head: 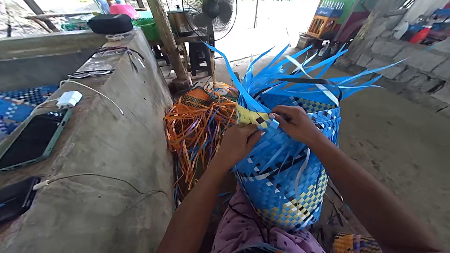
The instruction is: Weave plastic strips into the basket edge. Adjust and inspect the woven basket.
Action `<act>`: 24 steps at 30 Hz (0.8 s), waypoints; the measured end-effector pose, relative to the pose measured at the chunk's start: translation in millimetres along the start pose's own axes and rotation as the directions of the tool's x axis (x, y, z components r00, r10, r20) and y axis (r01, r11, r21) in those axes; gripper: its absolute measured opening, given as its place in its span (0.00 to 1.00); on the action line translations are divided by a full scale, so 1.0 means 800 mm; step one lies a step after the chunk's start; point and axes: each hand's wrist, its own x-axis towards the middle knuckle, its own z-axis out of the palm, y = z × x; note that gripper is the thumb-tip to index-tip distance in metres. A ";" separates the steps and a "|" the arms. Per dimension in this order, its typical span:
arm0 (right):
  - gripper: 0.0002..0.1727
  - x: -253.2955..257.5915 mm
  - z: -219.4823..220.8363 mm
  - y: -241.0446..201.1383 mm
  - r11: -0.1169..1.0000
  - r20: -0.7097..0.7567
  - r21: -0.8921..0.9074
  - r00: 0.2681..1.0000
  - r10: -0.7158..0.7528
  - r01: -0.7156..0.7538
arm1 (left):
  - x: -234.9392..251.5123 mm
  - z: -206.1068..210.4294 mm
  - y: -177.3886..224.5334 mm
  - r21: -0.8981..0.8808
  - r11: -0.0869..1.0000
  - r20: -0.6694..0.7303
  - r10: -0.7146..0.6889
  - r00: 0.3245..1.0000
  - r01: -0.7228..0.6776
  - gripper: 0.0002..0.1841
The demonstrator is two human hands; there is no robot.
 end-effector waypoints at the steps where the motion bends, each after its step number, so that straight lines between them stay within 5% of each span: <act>1: 0.18 -0.001 -0.002 0.008 1.000 -0.020 -0.026 1.000 0.002 -0.003 | -0.011 0.001 -0.007 -0.051 0.999 0.013 -0.010 1.000 0.011 0.19; 5: 0.16 -0.009 -0.015 0.037 0.988 -0.062 -0.090 0.991 0.119 -0.125 | -0.064 0.000 -0.032 -0.101 0.989 0.019 -0.108 0.994 0.109 0.22; 13: 0.25 0.008 -0.012 0.010 0.958 0.125 -0.071 0.950 0.286 -0.279 | -0.091 -0.002 -0.049 -0.065 0.998 -0.166 -0.031 0.986 0.020 0.22; 24: 0.21 0.014 -0.014 -0.002 0.950 0.193 -0.088 0.931 0.310 -0.298 | -0.107 -0.004 -0.033 -0.059 0.998 -0.177 -0.020 0.984 0.010 0.19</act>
